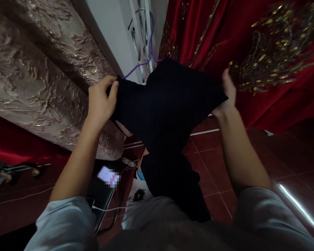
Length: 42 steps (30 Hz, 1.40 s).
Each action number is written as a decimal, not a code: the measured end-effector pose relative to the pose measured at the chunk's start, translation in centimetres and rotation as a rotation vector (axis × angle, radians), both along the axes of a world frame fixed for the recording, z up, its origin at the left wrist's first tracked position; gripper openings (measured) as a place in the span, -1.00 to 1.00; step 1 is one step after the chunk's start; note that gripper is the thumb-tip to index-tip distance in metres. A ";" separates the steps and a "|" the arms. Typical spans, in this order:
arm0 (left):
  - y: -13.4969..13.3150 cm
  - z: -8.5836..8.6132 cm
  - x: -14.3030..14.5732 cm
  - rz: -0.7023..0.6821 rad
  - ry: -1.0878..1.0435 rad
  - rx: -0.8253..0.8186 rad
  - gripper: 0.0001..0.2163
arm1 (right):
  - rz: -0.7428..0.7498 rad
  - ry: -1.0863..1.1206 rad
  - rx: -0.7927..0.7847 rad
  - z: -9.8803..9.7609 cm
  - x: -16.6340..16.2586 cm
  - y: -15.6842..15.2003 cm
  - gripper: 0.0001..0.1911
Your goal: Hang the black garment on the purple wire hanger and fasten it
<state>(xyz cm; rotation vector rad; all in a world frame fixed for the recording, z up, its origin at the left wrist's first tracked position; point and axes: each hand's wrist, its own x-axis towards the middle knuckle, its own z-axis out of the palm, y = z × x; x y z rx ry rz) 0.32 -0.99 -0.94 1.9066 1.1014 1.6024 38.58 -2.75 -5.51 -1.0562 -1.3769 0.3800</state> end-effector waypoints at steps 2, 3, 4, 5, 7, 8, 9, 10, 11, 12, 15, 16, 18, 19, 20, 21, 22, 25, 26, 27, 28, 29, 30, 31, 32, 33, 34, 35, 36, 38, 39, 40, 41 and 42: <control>0.3 0.3 0.3 0.000 0.078 0.046 -0.84 | 0.124 0.086 -0.141 0.9 0.5 -0.7 -0.34; 0.3 0.6 0.7 -0.005 0.120 0.082 -0.81 | 0.169 0.149 -0.194 1.4 0.6 -1.3 -0.42; 0.2 0.9 1.3 -0.013 0.158 0.127 -0.76 | 0.186 0.215 -0.212 2.0 0.5 -1.8 -0.51; -0.2 1.2 1.9 -0.029 0.192 0.173 -0.70 | 0.177 0.275 -0.193 2.6 0.3 -2.5 -0.57; -1.5 2.1 3.3 -0.080 0.234 0.245 -0.59 | 0.144 0.369 -0.098 3.3 -0.4 -3.8 -0.62; -2.4 2.4 3.9 -0.109 0.241 0.267 -0.55 | 0.124 0.408 -0.045 3.4 -1.0 -4.4 -0.64; -3.3 2.7 4.4 -0.137 0.234 0.274 -0.54 | 0.107 0.439 -0.001 3.4 -1.6 -4.9 -0.64; -4.1 2.9 4.7 -0.161 0.215 0.263 -0.54 | 0.094 0.458 0.041 3.3 -2.2 -5.3 -0.65; -4.8 3.0 4.9 -0.180 0.188 0.243 -0.56 | 0.088 0.469 0.080 3.2 -2.8 -5.6 -0.65; -5.3 2.9 4.9 -0.201 0.158 0.225 -0.58 | 0.087 0.475 0.112 3.1 -3.4 -5.8 -0.65; -5.5 2.2 4.2 -0.267 0.084 0.198 -0.66 | 0.089 0.527 0.183 2.9 -4.5 -5.9 -0.67; -5.4 2.0 3.9 -0.277 0.066 0.198 -0.69 | 0.076 0.546 0.206 2.9 -4.7 -6.0 -0.69; -5.3 1.7 3.4 -0.291 0.007 0.165 -0.73 | 0.022 0.525 0.277 3.1 -5.0 -6.6 -0.72; -5.4 1.7 3.3 -0.310 -0.038 0.122 -0.73 | -0.009 0.456 0.333 3.1 -5.3 -7.3 -0.73; -5.7 1.8 3.3 -0.343 -0.095 0.064 -0.73 | -0.018 0.334 0.388 3.2 -5.7 -8.2 -0.74; -6.2 2.0 3.4 -0.381 -0.161 -0.007 -0.71 | 0.020 0.157 0.430 3.2 -6.2 -9.3 -0.75; -6.7 2.3 3.6 -0.413 -0.228 -0.089 -0.69 | 0.113 -0.063 0.443 3.3 -6.8 -10.5 -0.76; -8.6 3.2 3.8 -0.420 -0.355 -0.356 -0.65 | 0.557 -0.682 0.306 3.3 -8.7 -13.3 -0.52; -9.2 3.4 3.6 -0.407 -0.352 -0.423 -0.68 | 0.682 -0.770 0.244 3.2 -9.1 -13.7 -0.43; -9.9 3.4 3.2 -0.406 -0.324 -0.481 -0.73 | 0.772 -0.782 0.199 3.1 -9.2 -13.6 -0.38; -10.5 3.4 2.7 -0.423 -0.267 -0.536 -0.75 | 0.821 -0.735 0.170 2.9 -9.2 -13.2 -0.38; -11.2 3.4 2.1 -0.466 -0.175 -0.592 -0.73 | 0.828 -0.659 0.148 2.7 -8.9 -12.4 -0.43; -11.8 3.4 1.4 -0.528 -0.057 -0.649 -0.72 | 0.789 -0.575 0.130 2.4 -8.5 -11.3 -0.50; -12.4 3.4 0.7 -0.600 0.082 -0.709 -0.74 | 0.711 -0.501 0.112 2.0 -8.0 -10.1 -0.55; -13.0 3.5 0.0 -0.671 0.227 -0.757 -0.78 | 0.611 -0.450 0.093 1.5 -7.5 -8.9 -0.57; -13.4 3.6 -0.6 -0.728 0.358 -0.785 -0.81 | 0.513 -0.423 0.079 0.9 -7.1 -7.7 -0.53; -13.6 3.7 -1.2 -0.762 0.452 -0.797 -0.83 | 0.446 -0.414 0.068 0.3 -6.9 -6.6 -0.43; -13.5 3.8 -1.8 -0.762 0.496 -0.800 -0.84 | 0.426 -0.417 0.051 -0.2 -6.7 -5.8 -0.35; -13.0 3.7 -2.3 -0.732 0.494 -0.791 -0.86 | 0.462 -0.425 0.020 -0.8 -6.7 -5.1 -0.34; -11.1 3.5 -3.4 -0.618 0.439 -0.746 -0.84 | 0.626 -0.408 -0.114 -1.6 -7.0 -4.3 -0.54; -9.7 3.3 -3.9 -0.546 0.404 -0.702 -0.79 | 0.700 -0.359 -0.203 -1.8 -7.2 -4.0 -0.60; -8.3 3.1 -4.2 -0.471 0.390 -0.641 -0.73 | 0.745 -0.279 -0.284 -1.7 -7.3 -3.7 -0.58; -6.9 3.0 -4.5 -0.397 0.382 -0.544 -0.67 | 0.754 -0.173 -0.340 -1.3 -7.5 -3.3 -0.54; -5.6 3.0 -4.5 -0.309 0.373 -0.407 -0.61 | 0.724 -0.053 -0.357 -0.7 -7.5 -2.8 -0.53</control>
